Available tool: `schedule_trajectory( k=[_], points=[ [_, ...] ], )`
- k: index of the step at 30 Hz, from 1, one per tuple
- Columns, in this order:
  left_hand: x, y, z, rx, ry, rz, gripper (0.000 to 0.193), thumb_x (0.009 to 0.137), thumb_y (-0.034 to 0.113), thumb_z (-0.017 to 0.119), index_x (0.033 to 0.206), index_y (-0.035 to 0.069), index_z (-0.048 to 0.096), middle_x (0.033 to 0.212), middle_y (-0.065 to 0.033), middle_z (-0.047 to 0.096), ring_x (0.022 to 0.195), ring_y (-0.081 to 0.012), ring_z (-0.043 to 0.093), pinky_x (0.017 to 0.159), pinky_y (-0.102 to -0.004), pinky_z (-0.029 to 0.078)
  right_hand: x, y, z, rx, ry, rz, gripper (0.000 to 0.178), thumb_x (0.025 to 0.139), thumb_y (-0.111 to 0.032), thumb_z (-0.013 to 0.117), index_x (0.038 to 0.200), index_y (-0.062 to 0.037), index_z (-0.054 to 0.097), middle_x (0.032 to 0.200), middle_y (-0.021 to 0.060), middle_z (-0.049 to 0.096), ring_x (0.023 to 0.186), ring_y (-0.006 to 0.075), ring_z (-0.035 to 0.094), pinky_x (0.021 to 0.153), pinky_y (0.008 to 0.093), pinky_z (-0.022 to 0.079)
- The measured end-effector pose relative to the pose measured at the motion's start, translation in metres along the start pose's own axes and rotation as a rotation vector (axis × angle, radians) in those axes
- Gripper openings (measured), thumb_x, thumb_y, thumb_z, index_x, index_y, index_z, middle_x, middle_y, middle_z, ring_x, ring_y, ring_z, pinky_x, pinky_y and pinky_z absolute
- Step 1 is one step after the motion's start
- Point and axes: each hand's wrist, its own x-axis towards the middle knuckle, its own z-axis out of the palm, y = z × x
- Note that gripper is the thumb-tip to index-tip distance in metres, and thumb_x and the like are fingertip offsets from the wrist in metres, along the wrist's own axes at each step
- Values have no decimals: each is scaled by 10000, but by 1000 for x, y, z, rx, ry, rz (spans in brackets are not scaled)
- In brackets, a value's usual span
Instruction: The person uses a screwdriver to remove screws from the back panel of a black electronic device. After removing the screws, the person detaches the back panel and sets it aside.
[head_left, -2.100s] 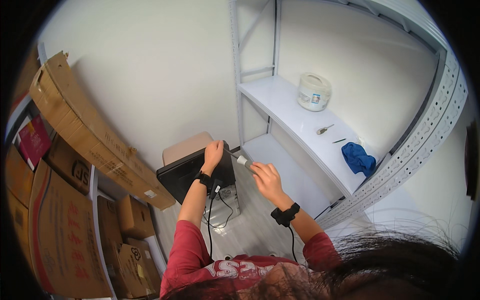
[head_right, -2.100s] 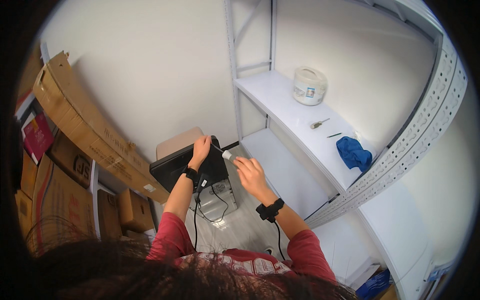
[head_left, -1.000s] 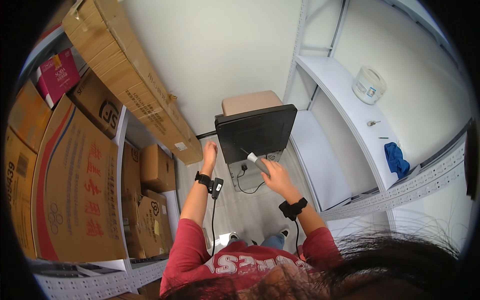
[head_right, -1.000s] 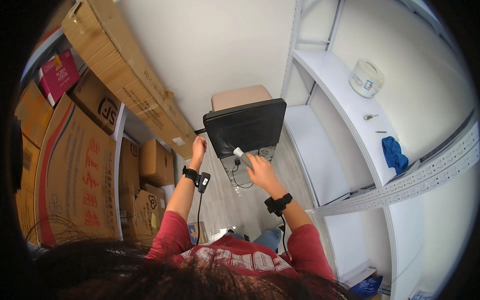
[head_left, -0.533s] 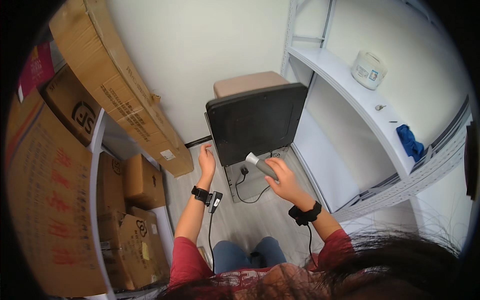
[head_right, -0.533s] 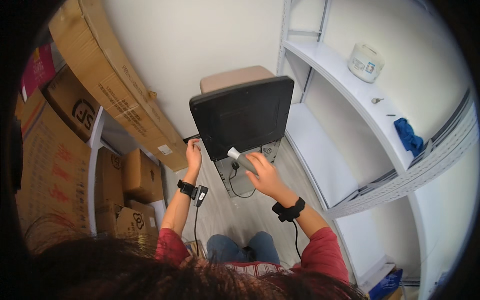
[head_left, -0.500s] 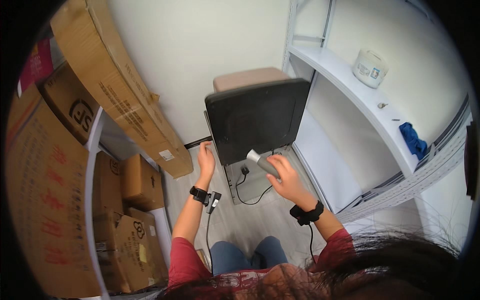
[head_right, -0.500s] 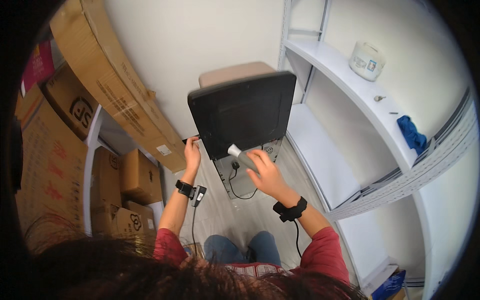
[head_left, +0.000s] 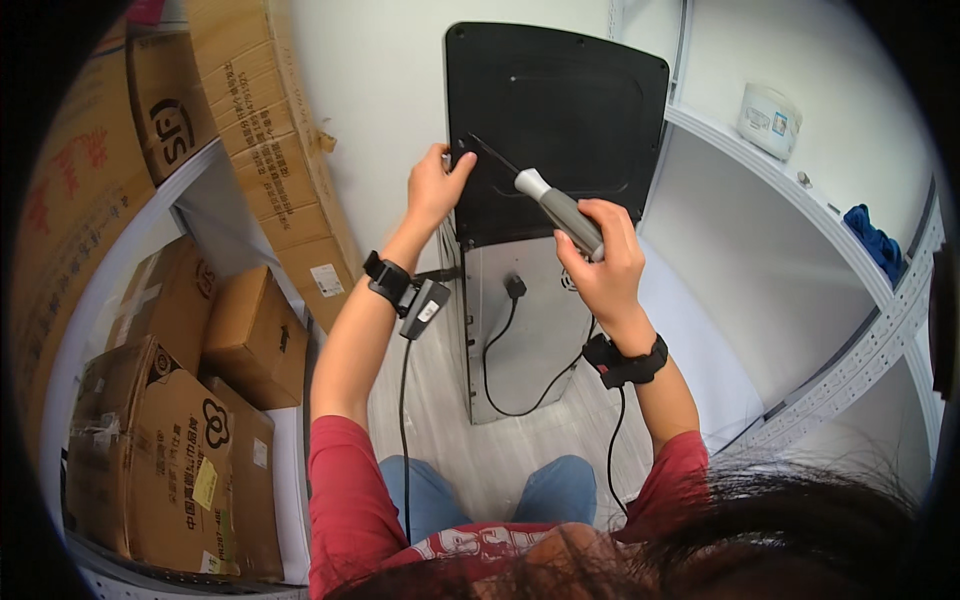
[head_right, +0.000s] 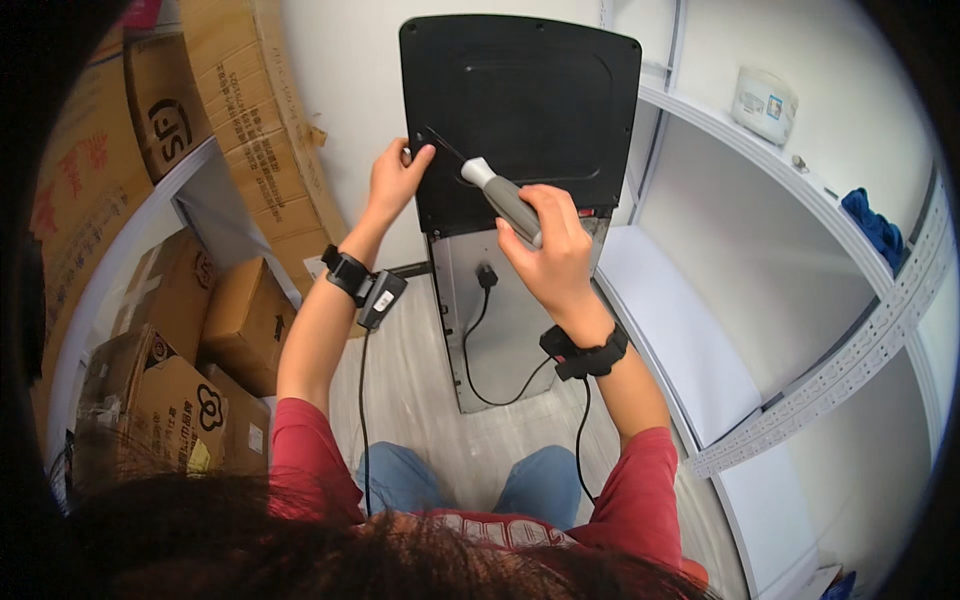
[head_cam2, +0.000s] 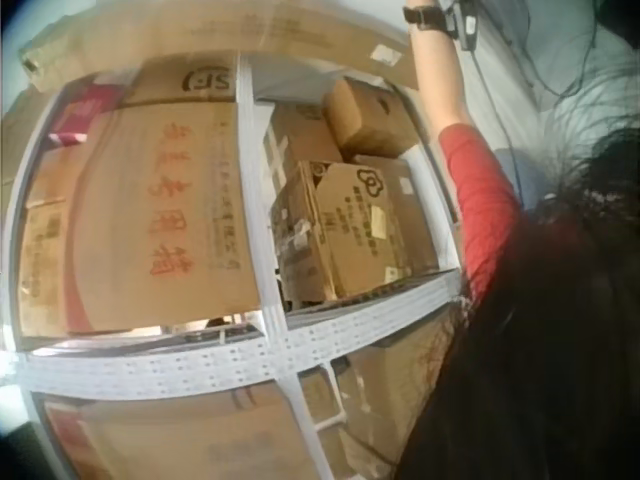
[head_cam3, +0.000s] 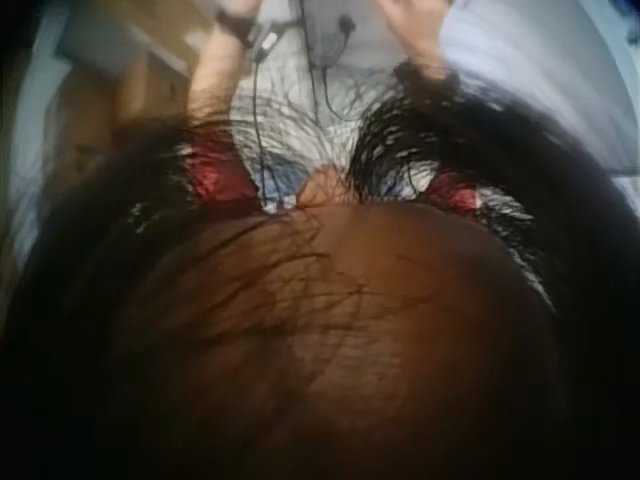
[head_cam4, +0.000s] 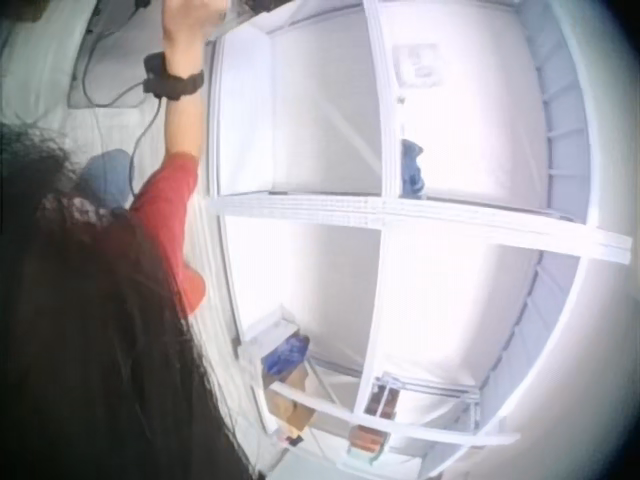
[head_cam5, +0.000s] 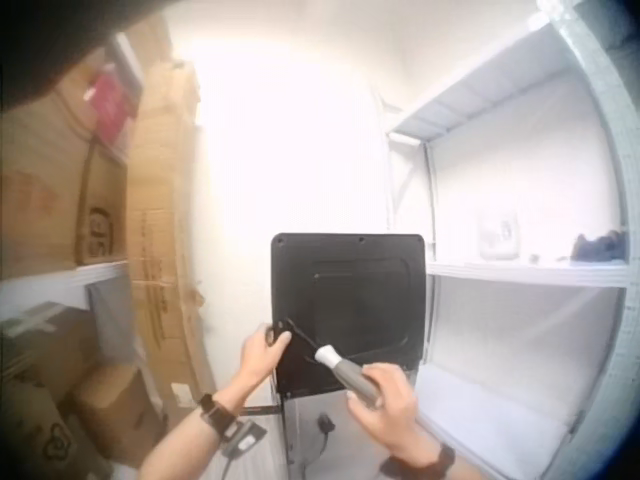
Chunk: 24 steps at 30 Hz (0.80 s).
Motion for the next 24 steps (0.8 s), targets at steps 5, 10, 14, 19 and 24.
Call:
schedule_trajectory(
  k=[5, 10, 14, 19, 24],
  points=[
    [-1, 5, -2, 57, -107, -89, 454, 804, 373, 638, 991, -37, 581, 623, -139, 582, 610, -285, 587, 578, -373, 454, 4, -12, -6, -24, -18, -10, 281, 674, -56, 700, 909, 10, 561, 854, 125, 597, 699, 257, 602, 587, 315, 498],
    [-1, 5, -3, 34, -107, -95, 452, 813, 371, 629, 1012, -32, 578, 639, -148, 594, 637, -304, 599, 602, -385, 464, 10, -20, 1, -62, -19, -47, 265, 683, -57, 696, 900, 9, 561, 835, 120, 594, 674, 249, 598, 565, 318, 491],
    [-3, 7, -4, 41, -126, -115, 451, 817, 366, 625, 1022, -31, 575, 661, -158, 609, 660, -310, 612, 616, -395, 466, 12, -19, 4, -54, -4, -25, 246, 692, -57, 695, 888, 7, 560, 821, 119, 590, 658, 252, 597, 559, 317, 489],
    [-1, 4, -4, 27, -144, -116, 468, 821, 374, 618, 1044, -33, 563, 694, -168, 624, 698, -319, 627, 643, -393, 479, 12, -22, 7, -70, -11, -45, 244, 696, -62, 697, 886, 3, 558, 813, 118, 587, 636, 250, 593, 541, 315, 486],
    [0, 5, -5, 21, -165, -140, 477, 820, 378, 619, 1052, -34, 558, 717, -178, 630, 719, -328, 630, 657, -396, 483, 14, -21, 8, -94, -2, -47, 243, 698, -70, 701, 882, 2, 559, 808, 119, 585, 628, 250, 592, 527, 316, 484]
  ],
)
